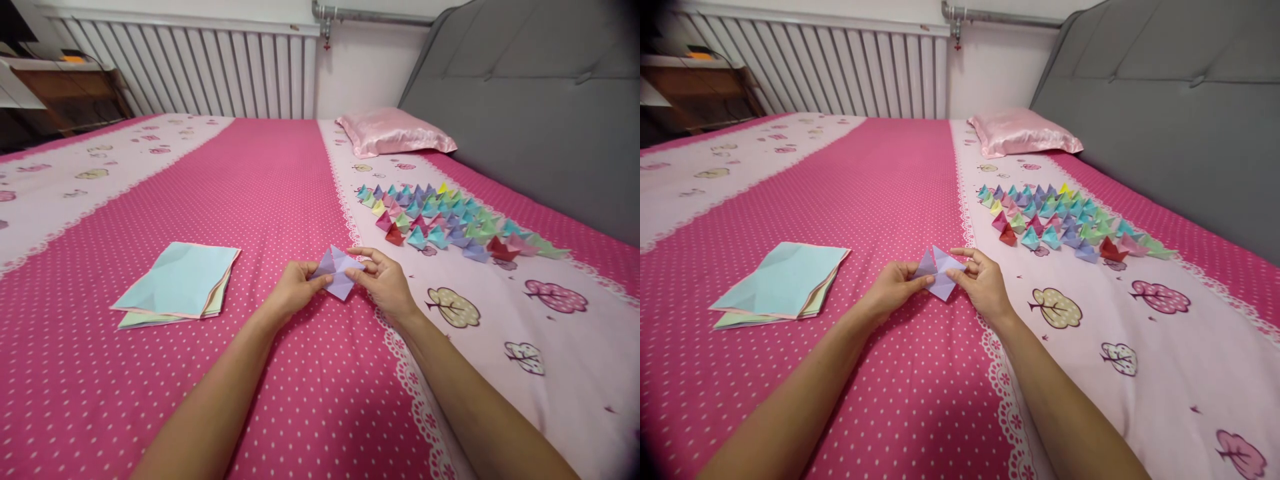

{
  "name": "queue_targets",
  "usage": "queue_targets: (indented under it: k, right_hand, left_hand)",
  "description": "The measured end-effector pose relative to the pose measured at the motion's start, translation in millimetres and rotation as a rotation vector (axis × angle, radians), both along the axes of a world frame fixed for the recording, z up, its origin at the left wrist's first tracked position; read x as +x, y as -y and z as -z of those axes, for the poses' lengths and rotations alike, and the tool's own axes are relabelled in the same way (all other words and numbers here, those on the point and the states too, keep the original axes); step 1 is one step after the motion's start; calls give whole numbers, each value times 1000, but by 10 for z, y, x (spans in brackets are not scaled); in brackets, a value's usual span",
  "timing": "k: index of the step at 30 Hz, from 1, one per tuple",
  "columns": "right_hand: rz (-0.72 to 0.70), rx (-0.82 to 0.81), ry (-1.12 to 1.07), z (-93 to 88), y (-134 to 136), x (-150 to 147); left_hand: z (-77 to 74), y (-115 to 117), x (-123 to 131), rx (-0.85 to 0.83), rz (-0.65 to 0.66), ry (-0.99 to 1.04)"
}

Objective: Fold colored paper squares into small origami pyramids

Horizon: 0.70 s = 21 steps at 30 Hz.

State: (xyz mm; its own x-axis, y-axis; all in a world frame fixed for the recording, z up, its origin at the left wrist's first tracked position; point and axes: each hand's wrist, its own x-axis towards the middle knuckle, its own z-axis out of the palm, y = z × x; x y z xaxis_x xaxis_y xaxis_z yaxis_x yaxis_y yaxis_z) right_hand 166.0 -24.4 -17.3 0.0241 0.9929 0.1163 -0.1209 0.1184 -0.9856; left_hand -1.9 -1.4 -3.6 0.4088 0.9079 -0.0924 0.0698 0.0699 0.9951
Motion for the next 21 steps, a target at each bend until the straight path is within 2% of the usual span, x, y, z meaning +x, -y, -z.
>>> queue_targets:
  k: [4,7,14,21]
  right_hand:
    - [64,-17,62,-29,-10,24]
    - [78,-36,79,-43,-17,43]
    - [33,28,91,-66,-10,45]
    - [-64,121,121,-8,3,12]
  left_hand:
    - [-12,-9,3,-57,64,172]
    - [-10,-16,-7,-93,68,216]
    - [-28,-6,-38,-97,-8,172]
    - [14,-13,-43,0,-54,34]
